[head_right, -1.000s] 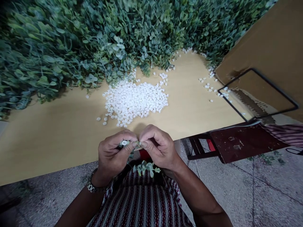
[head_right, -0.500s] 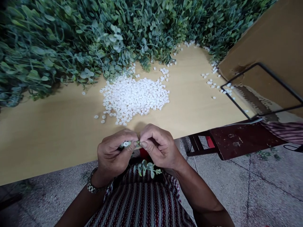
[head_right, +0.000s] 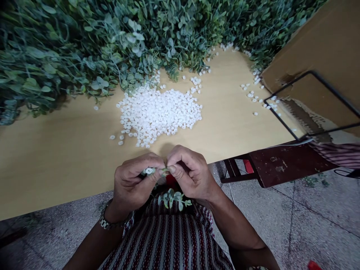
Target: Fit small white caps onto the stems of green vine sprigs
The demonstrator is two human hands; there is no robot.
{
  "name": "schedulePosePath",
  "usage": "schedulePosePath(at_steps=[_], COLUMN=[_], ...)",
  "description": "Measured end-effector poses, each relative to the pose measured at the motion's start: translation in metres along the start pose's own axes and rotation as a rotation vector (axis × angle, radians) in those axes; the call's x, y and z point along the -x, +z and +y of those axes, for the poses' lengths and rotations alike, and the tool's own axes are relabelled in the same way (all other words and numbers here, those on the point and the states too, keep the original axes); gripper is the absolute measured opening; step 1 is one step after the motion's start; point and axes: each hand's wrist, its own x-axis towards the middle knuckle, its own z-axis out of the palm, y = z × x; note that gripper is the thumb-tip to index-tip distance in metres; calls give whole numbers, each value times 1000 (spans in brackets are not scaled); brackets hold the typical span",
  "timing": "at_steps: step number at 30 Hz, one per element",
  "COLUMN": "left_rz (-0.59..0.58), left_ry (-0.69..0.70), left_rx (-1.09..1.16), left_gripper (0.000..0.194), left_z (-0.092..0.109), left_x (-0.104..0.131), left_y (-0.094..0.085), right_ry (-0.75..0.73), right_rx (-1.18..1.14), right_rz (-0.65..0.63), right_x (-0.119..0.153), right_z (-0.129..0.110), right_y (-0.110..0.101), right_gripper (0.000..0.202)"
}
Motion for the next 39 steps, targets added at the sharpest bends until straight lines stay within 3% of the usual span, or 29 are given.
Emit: schedulePosePath(at_steps=[16, 29, 39], left_rz=[-46, -29, 2], left_ry=[-53, 64, 66], left_rx=[3, 84, 86], left_gripper=[12, 14, 16], left_z=[6, -1, 0], left_x=[-1, 2, 2], left_y=[0, 1, 2], right_ry=[103, 85, 88], right_rx=[-155, -191, -228], right_rz=[-74, -91, -109], right_x=[-3, -1, -4], right_z=[0, 1, 3], right_y=[-6, -6, -6], right_gripper=[7, 9, 7])
